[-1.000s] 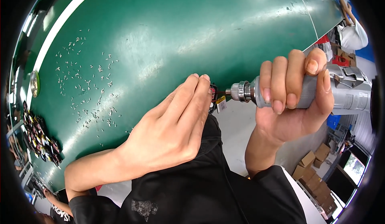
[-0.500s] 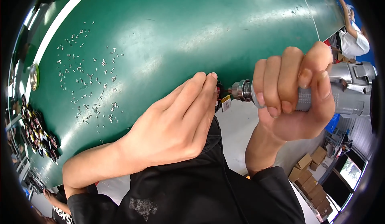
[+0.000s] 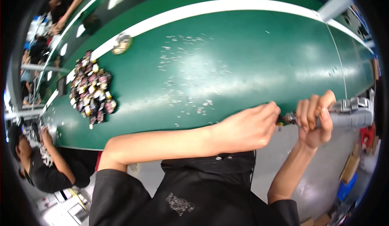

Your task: Assembling small electronic components using an electric screwdriver on a factory production line.

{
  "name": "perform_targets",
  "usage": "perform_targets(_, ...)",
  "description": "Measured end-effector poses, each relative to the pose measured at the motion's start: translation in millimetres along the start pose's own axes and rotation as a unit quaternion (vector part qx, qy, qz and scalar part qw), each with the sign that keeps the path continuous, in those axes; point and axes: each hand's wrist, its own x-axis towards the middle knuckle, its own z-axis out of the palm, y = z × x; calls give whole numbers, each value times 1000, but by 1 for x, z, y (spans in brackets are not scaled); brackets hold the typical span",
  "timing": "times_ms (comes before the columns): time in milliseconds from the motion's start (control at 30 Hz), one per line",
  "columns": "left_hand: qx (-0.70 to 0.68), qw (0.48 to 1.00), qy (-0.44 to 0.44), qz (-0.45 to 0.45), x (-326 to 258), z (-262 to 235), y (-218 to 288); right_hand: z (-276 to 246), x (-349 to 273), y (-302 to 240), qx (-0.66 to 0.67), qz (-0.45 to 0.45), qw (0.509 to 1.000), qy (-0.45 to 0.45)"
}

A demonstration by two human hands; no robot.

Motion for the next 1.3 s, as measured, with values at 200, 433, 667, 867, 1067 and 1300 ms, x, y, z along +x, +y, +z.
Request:
perform_targets(200, -50, 997, -58, 5, -26, -26, -9, -4, -1, -2, 128, -22, 990, -52)
perform_targets(433, 107, 918, 54, -379, -152, -146, -37, 3, -16, 24, 222, -7, 975, 7)
perform_targets(667, 273, 769, 53, -575, -275, -236, -78, 22, -16, 48, 257, 49, 964, 56)
perform_targets(867, 333, 809, 56, -481, -239, -215, -81, 24, -22, 51, 278, 77, 952, 103)
perform_targets(1067, 144, 914, 34, -379, -146, -150, -79, 19, -25, 51, 335, 73, 930, 129)
perform_targets(1300, 154, 930, 13, -332, -123, -109, -96, 18, -25, 50, 364, 66, 919, 139)
